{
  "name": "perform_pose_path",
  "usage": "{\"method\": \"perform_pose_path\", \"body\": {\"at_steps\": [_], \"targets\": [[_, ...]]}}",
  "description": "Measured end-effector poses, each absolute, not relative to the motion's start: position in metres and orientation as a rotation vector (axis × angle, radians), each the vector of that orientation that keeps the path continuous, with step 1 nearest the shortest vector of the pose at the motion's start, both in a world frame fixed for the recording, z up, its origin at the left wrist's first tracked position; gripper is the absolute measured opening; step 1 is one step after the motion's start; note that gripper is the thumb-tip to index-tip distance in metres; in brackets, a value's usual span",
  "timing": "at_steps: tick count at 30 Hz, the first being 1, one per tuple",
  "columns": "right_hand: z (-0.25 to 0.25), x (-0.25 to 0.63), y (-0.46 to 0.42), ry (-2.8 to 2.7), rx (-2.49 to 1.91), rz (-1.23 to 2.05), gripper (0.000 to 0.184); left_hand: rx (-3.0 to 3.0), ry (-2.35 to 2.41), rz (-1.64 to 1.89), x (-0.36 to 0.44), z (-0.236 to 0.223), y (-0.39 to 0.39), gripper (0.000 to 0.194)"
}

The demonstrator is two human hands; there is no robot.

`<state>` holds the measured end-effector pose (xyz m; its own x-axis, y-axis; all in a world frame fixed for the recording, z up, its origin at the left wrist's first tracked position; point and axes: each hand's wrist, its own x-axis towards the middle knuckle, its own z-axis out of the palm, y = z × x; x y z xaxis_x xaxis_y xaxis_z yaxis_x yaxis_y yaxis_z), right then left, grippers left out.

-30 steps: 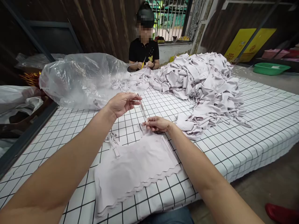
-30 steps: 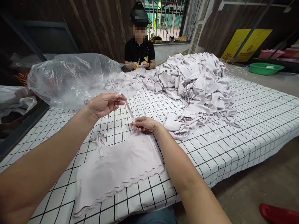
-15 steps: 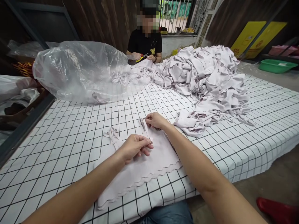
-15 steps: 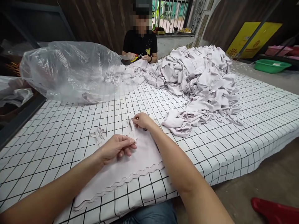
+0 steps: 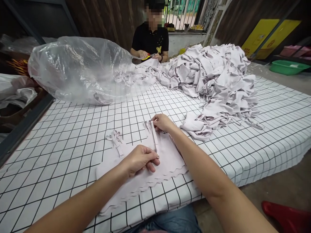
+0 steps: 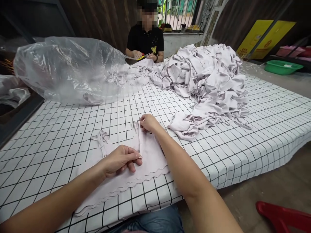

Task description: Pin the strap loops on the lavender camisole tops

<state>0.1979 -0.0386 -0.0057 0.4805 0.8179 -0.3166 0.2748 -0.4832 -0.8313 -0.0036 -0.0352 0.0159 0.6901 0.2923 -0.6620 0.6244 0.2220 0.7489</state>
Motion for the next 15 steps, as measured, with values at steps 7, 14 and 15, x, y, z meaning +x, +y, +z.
{"method": "perform_pose_path", "body": {"at_steps": [7,14,15], "targets": [[0.015,0.208,-0.052,-0.965,-2.075,0.891,0.019,1.333,0.832,-0.163,-0.001,0.018,-0.028,0.027],[0.048,0.212,-0.077,-1.329,-1.746,1.230,0.038,1.261,0.769,0.260,0.007,0.034,-0.001,0.025],[0.050,0.209,-0.079,-1.373,-1.694,1.295,0.042,1.250,0.760,0.291,0.009,0.034,0.001,0.025]]}}
